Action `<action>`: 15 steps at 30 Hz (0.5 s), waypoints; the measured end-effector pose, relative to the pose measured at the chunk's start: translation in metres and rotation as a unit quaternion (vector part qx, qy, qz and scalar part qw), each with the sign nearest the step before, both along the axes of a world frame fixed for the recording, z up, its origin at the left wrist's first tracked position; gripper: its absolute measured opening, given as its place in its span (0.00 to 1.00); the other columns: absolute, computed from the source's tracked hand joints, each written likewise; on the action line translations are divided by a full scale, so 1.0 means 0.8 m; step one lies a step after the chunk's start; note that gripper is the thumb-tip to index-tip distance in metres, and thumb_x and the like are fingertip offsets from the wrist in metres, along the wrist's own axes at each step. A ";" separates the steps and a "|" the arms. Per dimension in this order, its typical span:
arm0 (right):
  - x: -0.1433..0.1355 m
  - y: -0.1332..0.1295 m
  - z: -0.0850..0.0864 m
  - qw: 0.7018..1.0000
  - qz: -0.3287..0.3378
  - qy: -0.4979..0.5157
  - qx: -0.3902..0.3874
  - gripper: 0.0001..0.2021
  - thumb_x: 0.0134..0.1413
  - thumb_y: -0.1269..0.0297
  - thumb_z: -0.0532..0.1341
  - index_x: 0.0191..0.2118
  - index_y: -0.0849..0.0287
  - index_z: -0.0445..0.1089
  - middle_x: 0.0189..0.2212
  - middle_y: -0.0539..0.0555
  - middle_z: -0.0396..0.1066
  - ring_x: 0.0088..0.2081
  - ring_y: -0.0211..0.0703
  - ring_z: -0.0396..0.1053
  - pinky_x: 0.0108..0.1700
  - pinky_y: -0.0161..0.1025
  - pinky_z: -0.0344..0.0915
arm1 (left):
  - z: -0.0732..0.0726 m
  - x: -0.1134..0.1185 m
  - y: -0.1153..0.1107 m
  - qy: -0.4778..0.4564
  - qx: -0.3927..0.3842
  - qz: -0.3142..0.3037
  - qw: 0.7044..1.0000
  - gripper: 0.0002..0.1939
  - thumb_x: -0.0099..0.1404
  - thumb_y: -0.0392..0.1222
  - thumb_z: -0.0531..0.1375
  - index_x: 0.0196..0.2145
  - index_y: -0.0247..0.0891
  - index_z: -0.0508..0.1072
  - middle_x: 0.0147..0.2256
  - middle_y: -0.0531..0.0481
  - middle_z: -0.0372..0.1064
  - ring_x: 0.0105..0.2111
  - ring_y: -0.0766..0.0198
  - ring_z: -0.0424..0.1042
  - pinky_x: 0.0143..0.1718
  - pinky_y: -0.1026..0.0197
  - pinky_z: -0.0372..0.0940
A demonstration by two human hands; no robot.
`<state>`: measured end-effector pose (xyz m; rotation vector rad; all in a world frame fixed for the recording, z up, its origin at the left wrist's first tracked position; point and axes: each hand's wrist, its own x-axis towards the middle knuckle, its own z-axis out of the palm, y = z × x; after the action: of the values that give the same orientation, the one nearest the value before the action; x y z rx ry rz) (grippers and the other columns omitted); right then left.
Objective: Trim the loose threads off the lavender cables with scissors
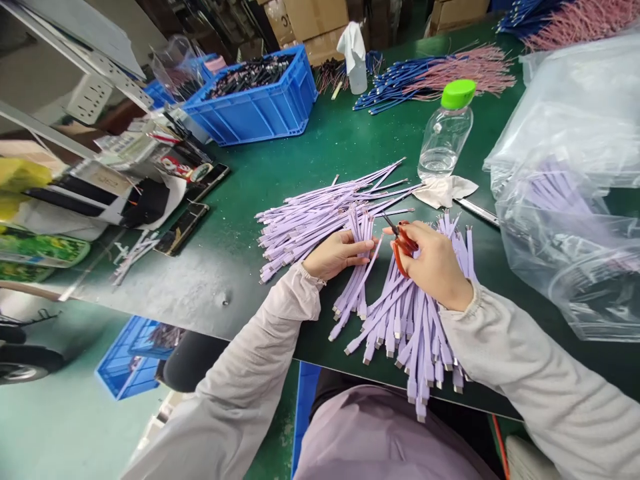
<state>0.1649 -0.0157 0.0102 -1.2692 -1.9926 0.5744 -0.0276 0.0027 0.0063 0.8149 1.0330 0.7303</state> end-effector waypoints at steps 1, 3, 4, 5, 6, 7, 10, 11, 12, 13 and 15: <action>-0.001 -0.001 0.003 1.000 -0.017 -0.019 -0.001 0.13 0.57 0.67 0.56 0.46 0.59 0.71 0.34 0.55 0.69 0.34 0.43 0.67 0.40 0.40 0.63 | 0.002 0.001 0.000 -0.005 0.004 -0.002 1.000 0.13 0.54 0.39 0.68 0.36 0.31 0.74 0.35 0.47 0.72 0.32 0.68 0.72 0.33 0.66 0.66; -0.002 0.000 0.005 0.997 -0.052 -0.057 0.010 0.12 0.57 0.65 0.57 0.45 0.61 0.71 0.35 0.58 0.69 0.38 0.47 0.67 0.44 0.42 0.63 | 0.005 0.002 -0.002 0.004 0.015 0.000 1.000 0.12 0.54 0.40 0.68 0.35 0.31 0.74 0.36 0.45 0.73 0.33 0.67 0.72 0.30 0.67 0.65; -0.002 0.002 0.004 0.996 -0.062 -0.063 0.016 0.12 0.56 0.64 0.58 0.45 0.61 0.70 0.37 0.59 0.70 0.40 0.48 0.67 0.44 0.43 0.64 | 0.005 0.002 -0.002 0.027 0.026 0.016 0.999 0.12 0.54 0.40 0.68 0.34 0.31 0.74 0.36 0.45 0.73 0.32 0.67 0.72 0.27 0.69 0.63; 0.000 0.005 0.001 0.996 -0.052 -0.077 0.012 0.12 0.55 0.64 0.58 0.45 0.60 0.69 0.40 0.60 0.70 0.42 0.49 0.68 0.45 0.43 0.64 | 0.005 0.000 -0.002 0.053 0.036 0.027 0.998 0.12 0.53 0.40 0.68 0.33 0.31 0.74 0.35 0.45 0.73 0.32 0.66 0.72 0.25 0.69 0.62; 0.003 0.009 -0.002 0.995 -0.043 -0.086 0.014 0.12 0.55 0.64 0.59 0.45 0.60 0.69 0.41 0.59 0.70 0.43 0.49 0.68 0.46 0.44 0.64 | 0.004 -0.001 -0.001 0.077 0.054 0.038 0.995 0.12 0.54 0.41 0.67 0.34 0.31 0.75 0.34 0.45 0.73 0.32 0.65 0.72 0.23 0.70 0.61; 0.007 0.013 -0.004 0.994 -0.031 -0.099 0.015 0.13 0.54 0.63 0.60 0.46 0.60 0.68 0.42 0.59 0.69 0.44 0.49 0.68 0.47 0.44 0.64 | 0.002 -0.002 0.001 0.096 0.070 0.049 0.992 0.12 0.55 0.42 0.66 0.34 0.31 0.75 0.33 0.45 0.73 0.32 0.64 0.72 0.22 0.70 0.60; 0.016 0.016 0.007 0.987 -0.007 -0.159 0.011 0.14 0.54 0.63 0.60 0.47 0.60 0.69 0.44 0.60 0.69 0.47 0.52 0.67 0.50 0.49 0.63 | 0.004 -0.002 0.002 0.113 0.107 0.031 0.987 0.10 0.59 0.42 0.63 0.35 0.31 0.73 0.30 0.47 0.72 0.31 0.64 0.72 0.20 0.71 0.58; 0.018 0.013 0.017 0.985 -0.001 -0.171 0.014 0.14 0.55 0.62 0.60 0.47 0.59 0.70 0.44 0.60 0.69 0.48 0.53 0.67 0.51 0.51 0.63 | 0.005 -0.002 0.001 0.116 0.105 0.020 0.987 0.09 0.61 0.41 0.61 0.35 0.31 0.72 0.28 0.47 0.72 0.30 0.64 0.72 0.20 0.71 0.59; 0.021 0.007 0.030 0.984 0.002 -0.173 0.028 0.14 0.56 0.62 0.60 0.47 0.59 0.70 0.44 0.60 0.70 0.48 0.53 0.67 0.52 0.52 0.62 | 0.004 -0.001 0.002 0.117 0.095 0.014 0.989 0.08 0.62 0.40 0.60 0.35 0.31 0.71 0.28 0.47 0.73 0.30 0.64 0.72 0.20 0.71 0.59; 0.024 0.001 0.045 0.984 -0.004 -0.168 0.050 0.13 0.57 0.61 0.60 0.47 0.58 0.71 0.43 0.60 0.70 0.48 0.54 0.67 0.53 0.54 0.61 | 0.003 -0.001 0.003 0.114 0.089 0.014 0.989 0.07 0.63 0.39 0.60 0.35 0.31 0.70 0.29 0.46 0.73 0.30 0.64 0.73 0.20 0.71 0.59; 0.034 -0.015 0.075 0.990 -0.038 -0.125 0.060 0.14 0.58 0.59 0.58 0.49 0.54 0.69 0.48 0.60 0.68 0.52 0.56 0.64 0.55 0.55 0.61 | -0.001 -0.002 0.006 0.109 0.085 0.018 0.990 0.07 0.64 0.39 0.59 0.36 0.31 0.69 0.30 0.46 0.74 0.30 0.64 0.74 0.20 0.71 0.59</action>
<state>0.1920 -0.0278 0.0699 -1.3910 -2.1349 0.2652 -0.0294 0.0073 0.0054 1.0432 1.1957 0.7798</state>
